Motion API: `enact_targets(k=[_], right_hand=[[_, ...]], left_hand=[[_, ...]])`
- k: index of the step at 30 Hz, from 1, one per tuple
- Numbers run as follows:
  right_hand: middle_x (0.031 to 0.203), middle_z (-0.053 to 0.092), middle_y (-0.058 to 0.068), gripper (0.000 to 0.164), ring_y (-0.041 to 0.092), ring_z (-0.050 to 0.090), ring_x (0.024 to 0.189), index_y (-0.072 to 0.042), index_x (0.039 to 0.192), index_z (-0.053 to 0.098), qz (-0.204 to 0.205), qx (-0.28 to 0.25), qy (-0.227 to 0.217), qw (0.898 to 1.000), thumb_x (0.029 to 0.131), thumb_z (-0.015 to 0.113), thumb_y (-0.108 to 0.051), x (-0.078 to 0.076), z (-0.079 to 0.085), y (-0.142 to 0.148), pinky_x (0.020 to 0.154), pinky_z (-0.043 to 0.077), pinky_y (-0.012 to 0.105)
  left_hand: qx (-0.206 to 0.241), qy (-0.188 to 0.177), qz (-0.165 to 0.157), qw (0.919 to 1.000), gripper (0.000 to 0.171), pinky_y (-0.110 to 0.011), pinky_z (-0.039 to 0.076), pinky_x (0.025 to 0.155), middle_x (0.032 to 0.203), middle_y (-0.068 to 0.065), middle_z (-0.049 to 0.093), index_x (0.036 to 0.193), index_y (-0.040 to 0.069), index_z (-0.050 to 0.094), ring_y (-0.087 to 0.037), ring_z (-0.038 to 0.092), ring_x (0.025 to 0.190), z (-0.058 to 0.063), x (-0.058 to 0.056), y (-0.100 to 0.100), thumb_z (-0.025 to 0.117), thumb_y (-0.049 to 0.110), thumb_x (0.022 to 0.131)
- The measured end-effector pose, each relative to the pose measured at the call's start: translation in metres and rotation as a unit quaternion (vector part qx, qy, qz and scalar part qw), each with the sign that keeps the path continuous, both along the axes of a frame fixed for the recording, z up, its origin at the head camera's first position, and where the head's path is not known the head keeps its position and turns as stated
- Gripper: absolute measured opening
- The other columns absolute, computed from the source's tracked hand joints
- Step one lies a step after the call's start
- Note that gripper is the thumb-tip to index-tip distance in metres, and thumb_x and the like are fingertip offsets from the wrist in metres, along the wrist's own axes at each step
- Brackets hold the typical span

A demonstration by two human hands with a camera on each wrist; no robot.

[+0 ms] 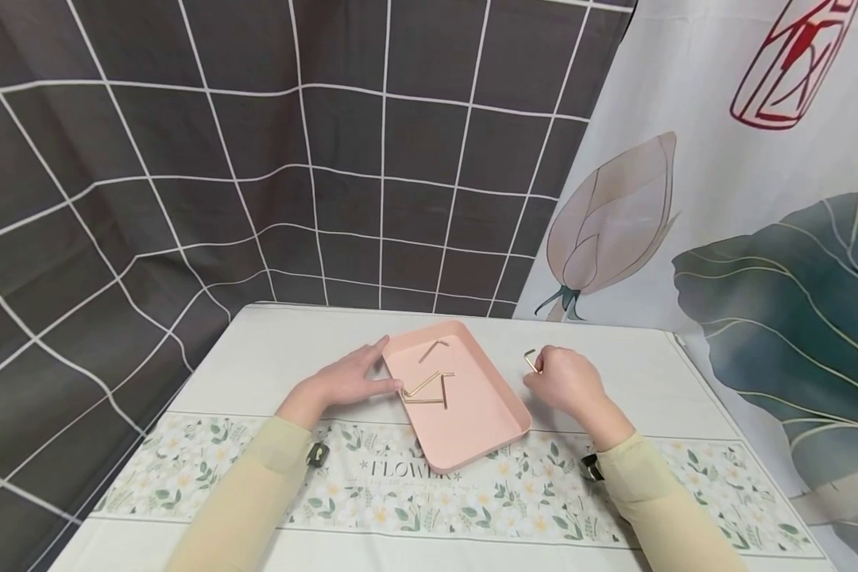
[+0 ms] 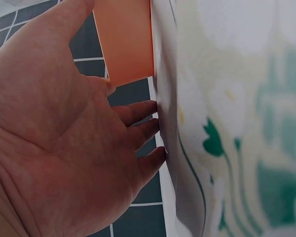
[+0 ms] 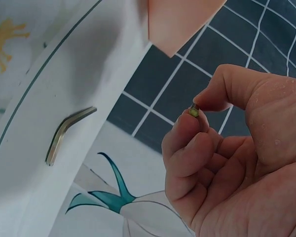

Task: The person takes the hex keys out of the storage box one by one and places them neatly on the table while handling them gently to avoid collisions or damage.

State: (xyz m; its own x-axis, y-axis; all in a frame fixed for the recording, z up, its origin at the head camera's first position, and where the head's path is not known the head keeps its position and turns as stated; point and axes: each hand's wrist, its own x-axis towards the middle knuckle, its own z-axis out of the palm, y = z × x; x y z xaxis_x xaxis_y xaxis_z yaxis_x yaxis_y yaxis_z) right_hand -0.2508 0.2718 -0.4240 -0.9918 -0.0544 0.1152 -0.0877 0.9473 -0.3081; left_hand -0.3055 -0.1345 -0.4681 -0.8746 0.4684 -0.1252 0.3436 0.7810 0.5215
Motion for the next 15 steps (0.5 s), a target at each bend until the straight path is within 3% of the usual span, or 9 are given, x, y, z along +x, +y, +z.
enact_targets(k=[10, 15], right_hand=[[0.079, 0.064, 0.004, 0.012, 0.024, 0.057, 0.07, -0.011, 0.085, 0.063, -0.007, -0.001, 0.002, 1.0, 0.089, 0.071, -0.019, -0.0012, 0.0042, 0.0083, 0.059, 0.045, 0.038], [0.072, 0.058, 0.002, 0.016, 0.022, 0.052, 0.066, -0.014, 0.078, 0.058, -0.012, 0.0, 0.001, 1.0, 0.087, 0.07, -0.018, -0.0021, 0.0034, 0.0111, 0.057, 0.039, 0.035]], left_hand=[[0.001, 0.004, 0.0, 1.0, 0.113, -0.068, 0.023, 0.133, 0.182, -0.021, 0.025, 0.181, 0.014, 0.014, -0.043, 0.023, 0.168, 0.0012, -0.0005, 0.0009, 0.062, 0.078, 0.1], [0.002, 0.0, 0.0, 1.0, 0.112, -0.068, 0.023, 0.133, 0.182, -0.021, 0.025, 0.18, 0.014, 0.015, -0.043, 0.023, 0.168, 0.0021, 0.0008, 0.0008, 0.063, 0.077, 0.101]])
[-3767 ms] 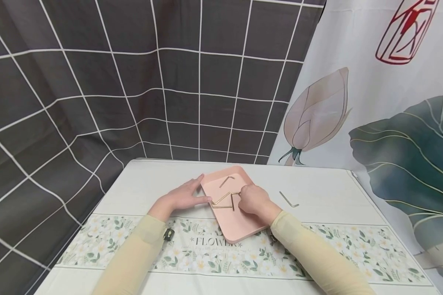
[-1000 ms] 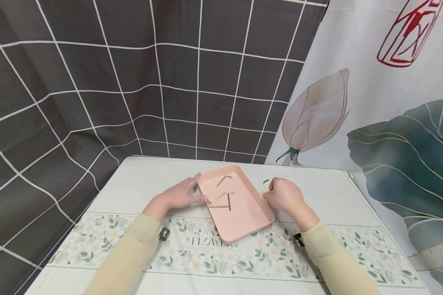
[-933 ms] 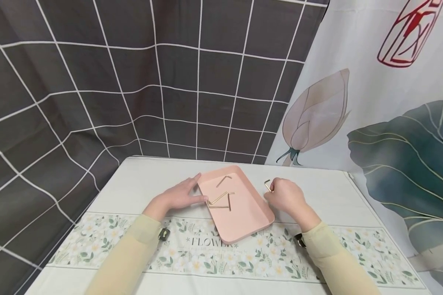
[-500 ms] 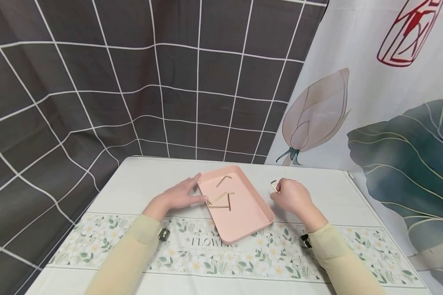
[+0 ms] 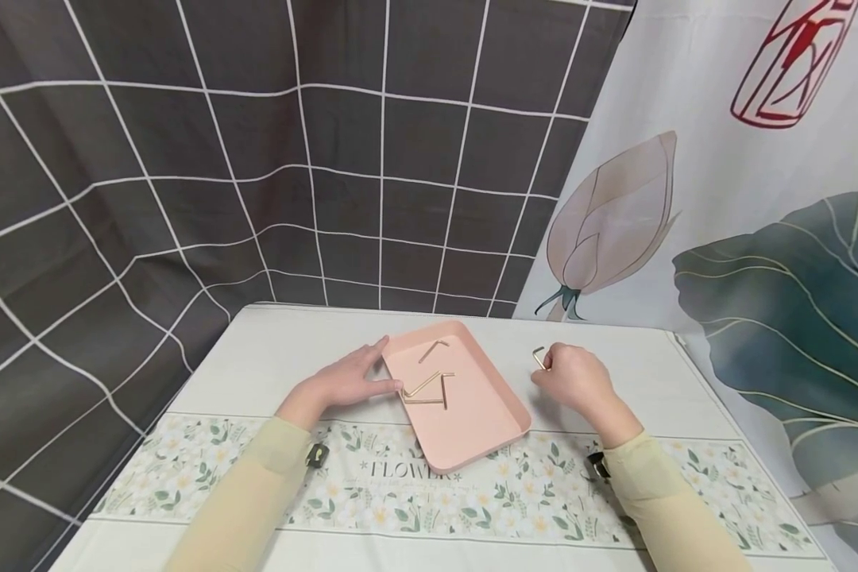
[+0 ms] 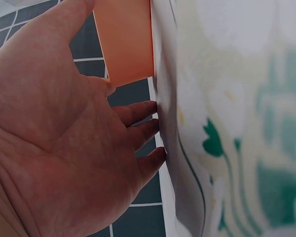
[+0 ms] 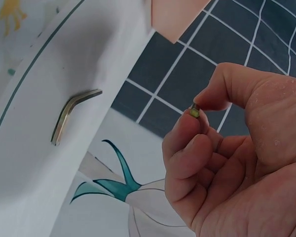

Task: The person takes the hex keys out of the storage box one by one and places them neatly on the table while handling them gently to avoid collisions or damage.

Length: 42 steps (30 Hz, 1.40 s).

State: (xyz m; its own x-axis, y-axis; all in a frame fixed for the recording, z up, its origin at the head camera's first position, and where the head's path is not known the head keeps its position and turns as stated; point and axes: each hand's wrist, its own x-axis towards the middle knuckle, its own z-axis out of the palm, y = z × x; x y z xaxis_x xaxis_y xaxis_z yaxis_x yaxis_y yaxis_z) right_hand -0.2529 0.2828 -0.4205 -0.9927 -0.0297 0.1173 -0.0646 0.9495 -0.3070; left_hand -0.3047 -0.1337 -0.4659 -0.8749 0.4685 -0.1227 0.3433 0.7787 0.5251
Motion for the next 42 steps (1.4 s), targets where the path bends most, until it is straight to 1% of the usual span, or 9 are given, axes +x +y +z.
enact_targets(k=[4, 8, 11, 18, 21, 25, 32, 39, 42], right_hand=[[0.066, 0.049, -0.001, 0.025, 0.019, 0.046, 0.061, -0.018, 0.069, 0.051, -0.003, 0.003, -0.005, 1.0, 0.087, 0.07, -0.018, 0.001, -0.001, 0.003, 0.054, 0.033, 0.033], [0.065, 0.051, -0.001, 0.03, 0.019, 0.048, 0.06, -0.018, 0.069, 0.052, -0.006, 0.005, -0.009, 1.0, 0.09, 0.073, -0.021, 0.001, -0.002, 0.008, 0.054, 0.035, 0.033], [0.065, 0.051, -0.002, 0.031, 0.02, 0.048, 0.059, -0.018, 0.068, 0.053, -0.006, 0.006, -0.006, 1.0, 0.09, 0.073, -0.023, 0.001, -0.003, 0.012, 0.053, 0.035, 0.034], [0.058, 0.041, -0.006, 0.03, 0.017, 0.04, 0.055, -0.021, 0.062, 0.046, -0.012, 0.002, -0.011, 1.0, 0.083, 0.067, -0.018, 0.0, -0.004, 0.021, 0.05, 0.027, 0.031], [0.058, 0.042, -0.005, 0.028, 0.017, 0.04, 0.055, -0.02, 0.063, 0.046, -0.014, 0.001, -0.015, 1.0, 0.082, 0.065, -0.016, 0.0, -0.005, 0.024, 0.051, 0.028, 0.031], [0.06, 0.042, -0.005, 0.029, 0.017, 0.04, 0.056, -0.02, 0.064, 0.046, -0.018, 0.001, -0.017, 1.0, 0.085, 0.066, -0.016, -0.001, -0.007, 0.029, 0.052, 0.028, 0.032], [0.06, 0.046, -0.004, 0.029, 0.018, 0.045, 0.056, -0.019, 0.065, 0.048, -0.021, -0.001, -0.019, 1.0, 0.087, 0.066, -0.017, -0.001, -0.009, 0.035, 0.052, 0.031, 0.032], [0.058, 0.043, -0.004, 0.033, 0.018, 0.043, 0.055, -0.019, 0.063, 0.047, -0.025, -0.001, -0.024, 0.999, 0.089, 0.068, -0.017, -0.004, -0.014, 0.039, 0.052, 0.031, 0.032], [0.059, 0.045, -0.003, 0.032, 0.018, 0.044, 0.056, -0.018, 0.064, 0.049, -0.028, 0.002, -0.03, 0.999, 0.09, 0.069, -0.018, -0.006, -0.017, 0.042, 0.053, 0.032, 0.033]], left_hand=[[0.003, -0.001, 0.0, 1.0, 0.112, -0.068, 0.023, 0.133, 0.182, -0.021, 0.025, 0.18, 0.013, 0.015, -0.043, 0.023, 0.168, 0.0, 0.001, 0.0, 0.063, 0.075, 0.101], [0.003, 0.0, 0.0, 1.0, 0.113, -0.068, 0.023, 0.133, 0.182, -0.02, 0.025, 0.18, 0.014, 0.015, -0.042, 0.023, 0.169, -0.002, 0.0, 0.0, 0.063, 0.077, 0.1], [-0.001, 0.0, 0.002, 1.0, 0.115, -0.067, 0.022, 0.134, 0.183, -0.019, 0.023, 0.181, 0.016, 0.014, -0.04, 0.022, 0.169, -0.002, 0.001, 0.0, 0.061, 0.08, 0.099], [0.0, 0.001, 0.002, 1.0, 0.114, -0.068, 0.022, 0.133, 0.183, -0.02, 0.023, 0.181, 0.016, 0.013, -0.041, 0.022, 0.169, -0.004, -0.001, -0.001, 0.062, 0.079, 0.099], [-0.002, 0.004, 0.001, 1.0, 0.115, -0.069, 0.023, 0.133, 0.183, -0.02, 0.023, 0.181, 0.015, 0.013, -0.041, 0.022, 0.169, -0.006, -0.003, -0.001, 0.06, 0.081, 0.099], [-0.003, 0.003, 0.0, 1.0, 0.116, -0.069, 0.023, 0.133, 0.183, -0.019, 0.023, 0.181, 0.015, 0.014, -0.041, 0.022, 0.169, -0.005, -0.002, -0.001, 0.06, 0.082, 0.098], [-0.001, 0.004, 0.001, 1.0, 0.111, -0.069, 0.024, 0.132, 0.182, -0.021, 0.024, 0.181, 0.015, 0.014, -0.042, 0.023, 0.169, -0.005, -0.002, 0.0, 0.063, 0.075, 0.101], [0.007, 0.001, -0.002, 1.0, 0.111, -0.068, 0.023, 0.133, 0.183, -0.018, 0.023, 0.18, 0.014, 0.015, -0.041, 0.022, 0.169, -0.001, 0.002, 0.001, 0.065, 0.072, 0.101], [0.008, 0.004, -0.002, 1.0, 0.11, -0.067, 0.023, 0.133, 0.183, -0.018, 0.023, 0.18, 0.013, 0.015, -0.041, 0.022, 0.169, -0.001, 0.002, 0.001, 0.066, 0.072, 0.102]])
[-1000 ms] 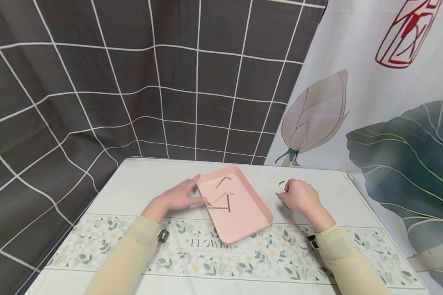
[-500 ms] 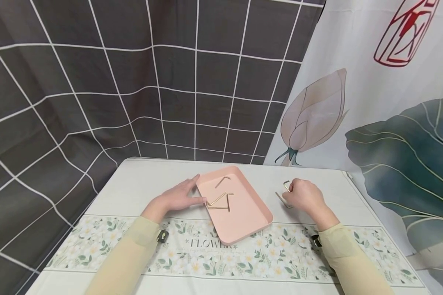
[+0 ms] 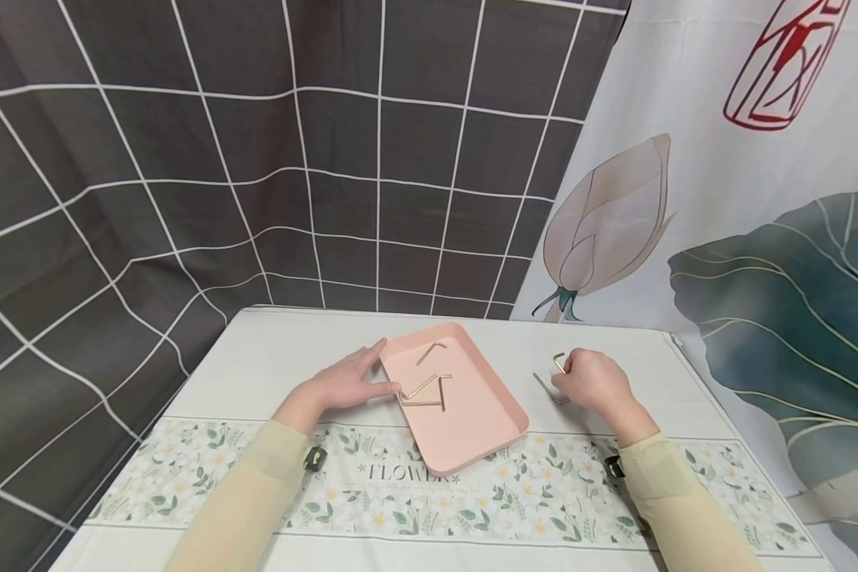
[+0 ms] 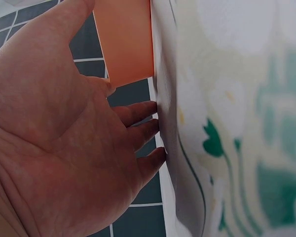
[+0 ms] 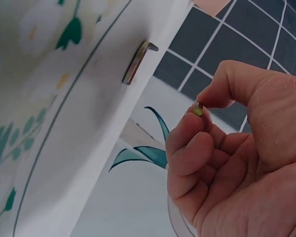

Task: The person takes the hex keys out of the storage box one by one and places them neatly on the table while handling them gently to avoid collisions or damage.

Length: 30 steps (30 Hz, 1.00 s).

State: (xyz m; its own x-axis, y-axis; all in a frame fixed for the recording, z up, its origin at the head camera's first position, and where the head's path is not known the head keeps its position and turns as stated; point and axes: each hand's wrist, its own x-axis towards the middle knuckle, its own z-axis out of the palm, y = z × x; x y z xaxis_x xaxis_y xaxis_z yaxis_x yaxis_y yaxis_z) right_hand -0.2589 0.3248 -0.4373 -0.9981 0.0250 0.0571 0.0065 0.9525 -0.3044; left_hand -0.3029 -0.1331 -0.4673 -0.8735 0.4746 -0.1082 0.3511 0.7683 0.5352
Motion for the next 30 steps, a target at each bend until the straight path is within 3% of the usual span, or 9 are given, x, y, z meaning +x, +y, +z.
enact_targets(k=[10, 30], right_hand=[[0.07, 0.059, 0.003, 0.023, 0.022, 0.054, 0.064, -0.012, 0.075, 0.06, -0.002, 0.008, -0.029, 1.0, 0.092, 0.072, -0.02, -0.002, -0.006, 0.006, 0.057, 0.041, 0.035], [0.074, 0.062, 0.004, 0.019, 0.022, 0.056, 0.066, -0.01, 0.08, 0.063, 0.005, 0.013, -0.055, 0.998, 0.093, 0.074, -0.019, -0.002, -0.012, 0.009, 0.06, 0.044, 0.035]], left_hand=[[0.001, -0.002, 0.001, 1.0, 0.112, -0.067, 0.022, 0.134, 0.183, -0.018, 0.022, 0.18, 0.014, 0.015, -0.041, 0.021, 0.169, 0.001, 0.001, -0.001, 0.065, 0.074, 0.101], [0.0, 0.0, -0.001, 1.0, 0.113, -0.067, 0.023, 0.134, 0.183, -0.018, 0.023, 0.18, 0.014, 0.015, -0.041, 0.022, 0.169, 0.0, 0.0, -0.001, 0.065, 0.076, 0.1]])
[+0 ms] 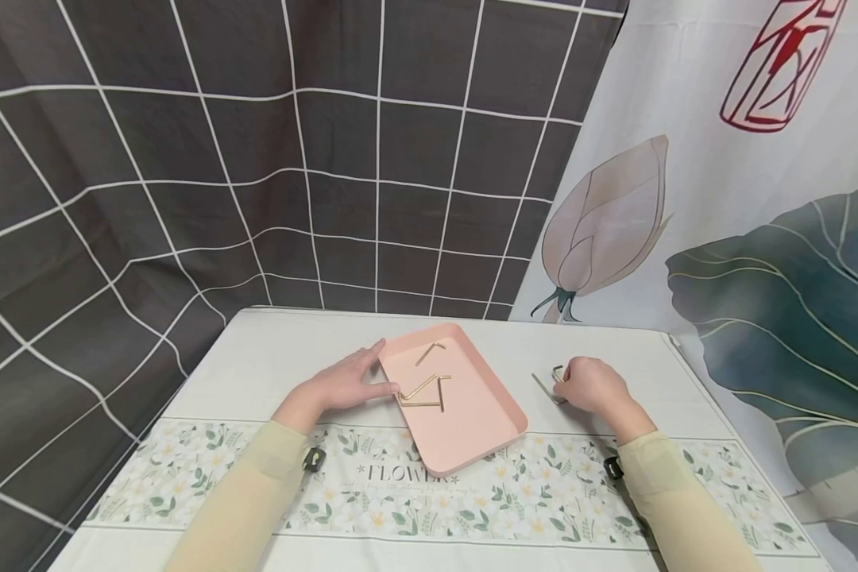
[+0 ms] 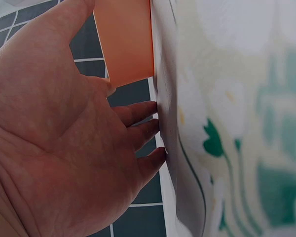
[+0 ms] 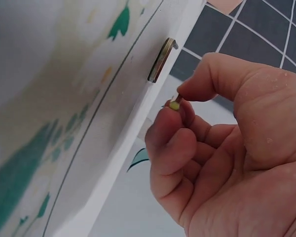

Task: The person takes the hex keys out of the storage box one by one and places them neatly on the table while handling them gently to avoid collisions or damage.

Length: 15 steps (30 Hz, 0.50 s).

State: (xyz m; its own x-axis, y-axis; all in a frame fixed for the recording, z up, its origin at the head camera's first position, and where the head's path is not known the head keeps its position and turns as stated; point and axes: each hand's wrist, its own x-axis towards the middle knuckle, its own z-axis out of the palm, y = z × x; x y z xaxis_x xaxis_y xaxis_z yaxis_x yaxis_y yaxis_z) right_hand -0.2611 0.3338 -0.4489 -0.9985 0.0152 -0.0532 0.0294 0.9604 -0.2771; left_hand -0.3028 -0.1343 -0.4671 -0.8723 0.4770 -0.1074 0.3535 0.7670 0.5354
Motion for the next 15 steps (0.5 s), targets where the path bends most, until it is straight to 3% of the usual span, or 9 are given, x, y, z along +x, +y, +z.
enact_targets(k=[8, 15], right_hand=[[0.069, 0.06, 0.003, 0.022, 0.021, 0.054, 0.064, -0.012, 0.075, 0.063, 0.005, 0.005, -0.028, 1.0, 0.094, 0.073, -0.018, -0.0026, -0.0058, -0.0004, 0.058, 0.041, 0.034], [0.067, 0.057, 0.002, 0.024, 0.02, 0.052, 0.062, -0.013, 0.074, 0.06, 0.013, 0.003, -0.018, 1.0, 0.095, 0.073, -0.016, -0.0038, -0.008, 0.0013, 0.057, 0.039, 0.033]], left_hand=[[0.0, 0.002, 0.002, 1.0, 0.113, -0.067, 0.023, 0.134, 0.183, -0.018, 0.024, 0.18, 0.013, 0.015, -0.041, 0.023, 0.169, -0.0013, 0.0005, -0.0001, 0.064, 0.076, 0.1], [0.001, 0.007, 0.004, 1.0, 0.11, -0.067, 0.024, 0.134, 0.183, -0.018, 0.025, 0.18, 0.013, 0.016, -0.041, 0.023, 0.169, -0.0026, -0.0003, 0.001, 0.065, 0.072, 0.102]])
